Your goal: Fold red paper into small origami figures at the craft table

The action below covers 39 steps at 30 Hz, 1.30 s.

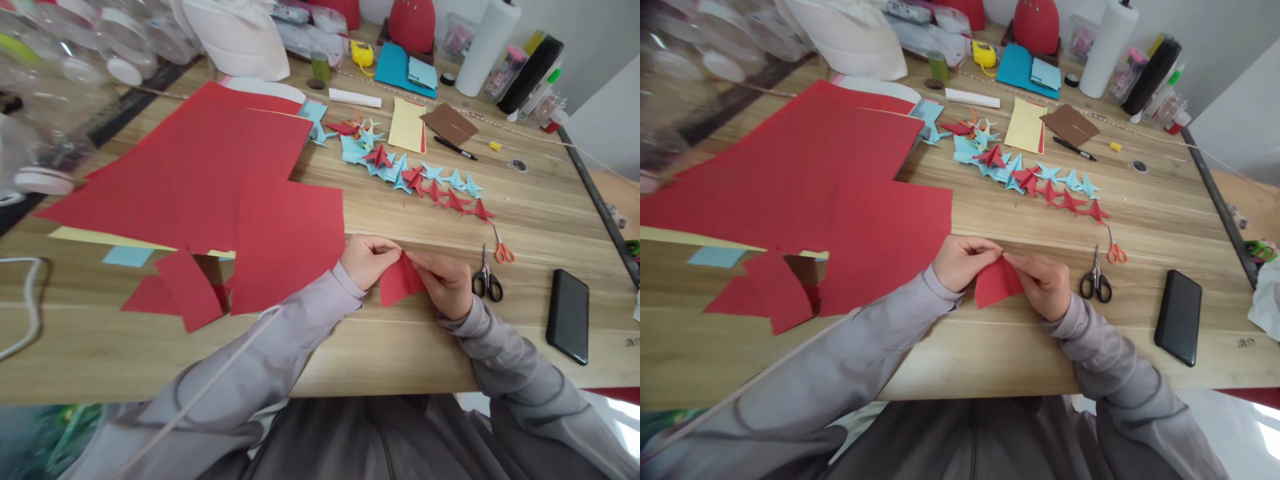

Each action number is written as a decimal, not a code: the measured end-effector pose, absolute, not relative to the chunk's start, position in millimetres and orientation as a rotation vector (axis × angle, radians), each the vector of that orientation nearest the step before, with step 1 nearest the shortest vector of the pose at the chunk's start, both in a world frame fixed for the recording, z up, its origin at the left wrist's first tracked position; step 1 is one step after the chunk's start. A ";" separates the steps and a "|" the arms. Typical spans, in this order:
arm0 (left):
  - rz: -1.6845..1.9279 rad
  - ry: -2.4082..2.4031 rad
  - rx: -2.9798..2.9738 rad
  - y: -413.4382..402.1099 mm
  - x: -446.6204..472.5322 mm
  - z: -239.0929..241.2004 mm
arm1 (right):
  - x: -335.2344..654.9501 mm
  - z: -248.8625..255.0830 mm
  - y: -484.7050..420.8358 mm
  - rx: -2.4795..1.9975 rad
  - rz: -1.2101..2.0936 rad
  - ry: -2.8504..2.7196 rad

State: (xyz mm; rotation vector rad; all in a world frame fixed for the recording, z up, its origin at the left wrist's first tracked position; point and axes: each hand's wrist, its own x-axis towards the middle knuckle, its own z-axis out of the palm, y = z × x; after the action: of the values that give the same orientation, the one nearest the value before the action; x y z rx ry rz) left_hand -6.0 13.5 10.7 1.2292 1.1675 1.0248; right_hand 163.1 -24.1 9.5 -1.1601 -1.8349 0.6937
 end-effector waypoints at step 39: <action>0.931 1.053 1.249 15.2 -10.1 11.6 | 160.9 5.5 -11.9 -1.306 1.337 -1.372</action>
State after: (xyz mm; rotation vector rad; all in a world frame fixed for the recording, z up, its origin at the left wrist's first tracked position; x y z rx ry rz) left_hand -10.1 15.2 11.6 1.2494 1.0532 0.9307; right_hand 160.9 -11.9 5.5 -1.3060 -1.3725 1.3370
